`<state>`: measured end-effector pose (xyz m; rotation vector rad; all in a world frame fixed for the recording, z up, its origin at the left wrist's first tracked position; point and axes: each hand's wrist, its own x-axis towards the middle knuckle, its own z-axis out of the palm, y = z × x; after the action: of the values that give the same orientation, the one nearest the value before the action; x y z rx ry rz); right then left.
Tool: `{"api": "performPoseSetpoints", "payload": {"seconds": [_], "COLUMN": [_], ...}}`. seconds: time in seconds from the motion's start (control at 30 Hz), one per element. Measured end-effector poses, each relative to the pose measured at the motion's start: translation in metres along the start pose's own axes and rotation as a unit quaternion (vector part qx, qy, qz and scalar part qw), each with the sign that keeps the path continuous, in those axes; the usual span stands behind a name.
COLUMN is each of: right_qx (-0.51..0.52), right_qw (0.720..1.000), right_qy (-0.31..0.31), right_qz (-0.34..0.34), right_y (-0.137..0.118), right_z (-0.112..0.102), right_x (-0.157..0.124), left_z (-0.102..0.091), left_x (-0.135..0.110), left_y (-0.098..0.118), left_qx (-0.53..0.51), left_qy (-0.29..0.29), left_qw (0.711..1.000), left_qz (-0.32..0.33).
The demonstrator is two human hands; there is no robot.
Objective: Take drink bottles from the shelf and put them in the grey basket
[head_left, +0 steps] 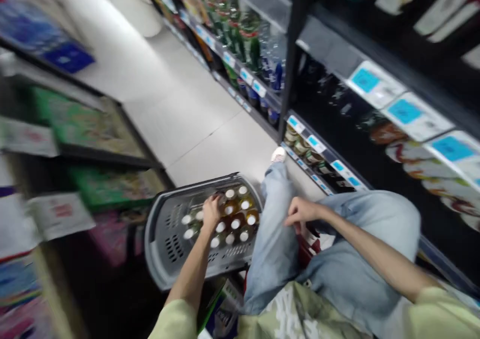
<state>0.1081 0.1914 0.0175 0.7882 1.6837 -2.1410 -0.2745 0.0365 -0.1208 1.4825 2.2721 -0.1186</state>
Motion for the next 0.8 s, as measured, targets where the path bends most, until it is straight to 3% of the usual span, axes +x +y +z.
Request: {"api": "performPoseSetpoints", "payload": {"seconds": [0.2,0.27,0.33,0.43,0.5,0.6,0.7,0.8], "right_qx": [0.061,0.065,0.068,0.069,0.058,-0.037,-0.144,-0.162], "right_qw": [0.998,0.997,0.997,0.996,0.996,0.993,0.978,0.965], "right_qy": [0.018,0.014,0.011,0.012,0.028,0.089,0.148,0.201], "right_qz": [-0.025,-0.032,-0.041,-0.056,-0.067,-0.063,-0.039,-0.041], "right_y": [0.000,0.004,0.007,0.012,0.014,0.013,0.008,0.004], "right_z": [-0.004,-0.002,-0.001,-0.001,-0.001,0.002,0.009,0.020], "right_x": [-0.001,0.000,0.003,0.009,0.010,0.010,0.005,0.000], "left_z": [0.005,-0.002,-0.010,-0.017,-0.018,-0.018,-0.027,-0.046], "left_x": [0.018,0.013,0.000,-0.041,-0.080,-0.129,-0.138,-0.114], "left_y": [0.004,0.010,0.026,0.075,0.118,0.180,0.220,0.238], "left_qx": [0.061,0.041,-0.008,-0.134,-0.210,-0.159,-0.043,0.011], "left_qy": [-0.015,-0.022,0.010,0.092,0.079,0.085,0.111,0.097], "left_qw": [0.998,0.999,1.000,0.987,0.975,0.980,0.987,0.987], "left_qz": [0.004,-0.006,-0.017,-0.005,0.006,0.090,0.108,0.126]}}
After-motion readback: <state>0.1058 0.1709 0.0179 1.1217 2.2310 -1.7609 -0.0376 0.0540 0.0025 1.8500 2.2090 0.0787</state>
